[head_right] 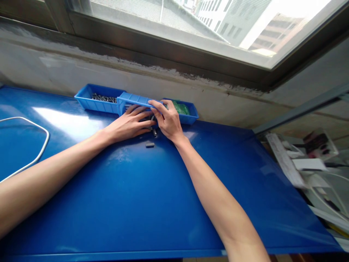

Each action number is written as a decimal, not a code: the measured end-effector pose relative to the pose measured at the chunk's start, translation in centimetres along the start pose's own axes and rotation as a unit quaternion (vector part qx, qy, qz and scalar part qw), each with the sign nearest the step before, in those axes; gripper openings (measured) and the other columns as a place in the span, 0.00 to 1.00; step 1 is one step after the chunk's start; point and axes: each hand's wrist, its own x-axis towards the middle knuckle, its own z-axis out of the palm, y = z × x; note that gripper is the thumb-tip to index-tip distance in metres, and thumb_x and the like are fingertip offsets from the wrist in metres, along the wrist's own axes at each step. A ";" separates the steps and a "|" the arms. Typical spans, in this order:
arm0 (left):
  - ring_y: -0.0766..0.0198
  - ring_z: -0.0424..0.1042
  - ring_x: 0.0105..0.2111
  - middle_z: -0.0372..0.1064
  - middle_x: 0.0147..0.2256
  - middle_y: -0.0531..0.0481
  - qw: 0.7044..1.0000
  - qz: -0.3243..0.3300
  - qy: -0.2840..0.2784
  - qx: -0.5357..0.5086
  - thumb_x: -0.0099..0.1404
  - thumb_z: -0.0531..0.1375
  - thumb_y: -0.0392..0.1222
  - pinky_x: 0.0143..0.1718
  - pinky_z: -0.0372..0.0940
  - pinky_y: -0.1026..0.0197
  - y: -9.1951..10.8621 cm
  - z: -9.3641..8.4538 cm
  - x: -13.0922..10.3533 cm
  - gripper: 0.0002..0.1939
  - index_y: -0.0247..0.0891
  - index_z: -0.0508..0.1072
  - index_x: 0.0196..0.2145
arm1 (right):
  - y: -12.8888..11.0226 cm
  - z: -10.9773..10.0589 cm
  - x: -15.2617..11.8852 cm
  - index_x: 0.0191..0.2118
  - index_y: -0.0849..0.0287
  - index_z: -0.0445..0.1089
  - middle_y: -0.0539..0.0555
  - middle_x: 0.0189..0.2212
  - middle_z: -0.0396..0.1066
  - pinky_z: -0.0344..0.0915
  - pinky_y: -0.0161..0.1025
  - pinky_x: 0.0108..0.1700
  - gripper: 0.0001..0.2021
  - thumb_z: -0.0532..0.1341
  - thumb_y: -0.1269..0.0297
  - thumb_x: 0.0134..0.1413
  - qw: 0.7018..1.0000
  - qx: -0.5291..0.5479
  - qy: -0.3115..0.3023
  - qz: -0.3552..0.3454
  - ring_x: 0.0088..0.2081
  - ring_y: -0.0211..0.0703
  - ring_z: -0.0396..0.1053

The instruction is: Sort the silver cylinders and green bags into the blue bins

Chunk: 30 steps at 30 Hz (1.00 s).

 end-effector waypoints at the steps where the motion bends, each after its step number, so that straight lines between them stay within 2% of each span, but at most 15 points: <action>1: 0.45 0.60 0.66 0.68 0.61 0.39 1.000 0.004 0.001 -0.003 0.75 0.58 0.44 0.68 0.54 0.39 -0.1 0.1 0.0 0.16 0.43 0.74 0.57 | 0.0 0.0 0.0 0.57 0.53 0.76 0.60 0.47 0.72 0.72 0.45 0.54 0.20 0.52 0.52 0.73 1.000 0.000 0.002 -0.001 0.50 0.49 0.74; 6: 0.45 0.61 0.65 0.69 0.61 0.37 0.999 0.010 0.016 -0.035 0.74 0.58 0.43 0.68 0.54 0.37 -0.2 0.0 -0.1 0.14 0.42 0.77 0.53 | 0.0 0.0 0.0 0.57 0.53 0.76 0.60 0.47 0.72 0.72 0.45 0.54 0.19 0.53 0.53 0.73 1.000 0.000 0.001 -0.001 0.50 0.49 0.74; 16: 0.44 0.62 0.65 0.68 0.61 0.36 0.996 0.012 0.023 -0.081 0.75 0.55 0.46 0.70 0.52 0.37 0.3 -1.1 -0.5 0.17 0.39 0.78 0.53 | -0.1 0.1 0.0 0.58 0.52 0.75 0.60 0.49 0.73 0.71 0.44 0.56 0.19 0.52 0.53 0.73 1.000 0.005 0.003 0.003 0.52 0.49 0.73; 20: 0.43 0.60 0.67 0.68 0.61 0.36 0.994 0.013 0.003 -0.110 0.74 0.56 0.53 0.71 0.49 0.34 1.2 -1.9 -0.2 0.21 0.40 0.77 0.55 | -0.1 0.2 -0.2 0.57 0.51 0.75 0.59 0.49 0.72 0.71 0.44 0.55 0.19 0.53 0.53 0.73 1.000 -0.008 0.008 0.010 0.52 0.49 0.73; 25: 0.39 0.57 0.68 0.63 0.65 0.35 0.990 -0.012 -0.030 -0.134 0.69 0.58 0.65 0.72 0.42 0.30 2.8 -2.2 -0.3 0.32 0.41 0.74 0.60 | 0.1 0.3 -0.6 0.57 0.50 0.75 0.60 0.50 0.71 0.73 0.45 0.54 0.18 0.53 0.53 0.73 0.999 -0.031 0.021 0.022 0.51 0.49 0.73; 30: 0.36 0.50 0.71 0.58 0.69 0.35 0.991 -0.028 -0.036 -0.129 0.66 0.59 0.69 0.72 0.39 0.28 3.2 -1.9 -0.7 0.38 0.42 0.71 0.63 | 0.4 0.0 -0.8 0.57 0.50 0.75 0.61 0.52 0.70 0.73 0.48 0.56 0.19 0.53 0.53 0.72 0.999 -0.033 0.012 0.019 0.54 0.51 0.72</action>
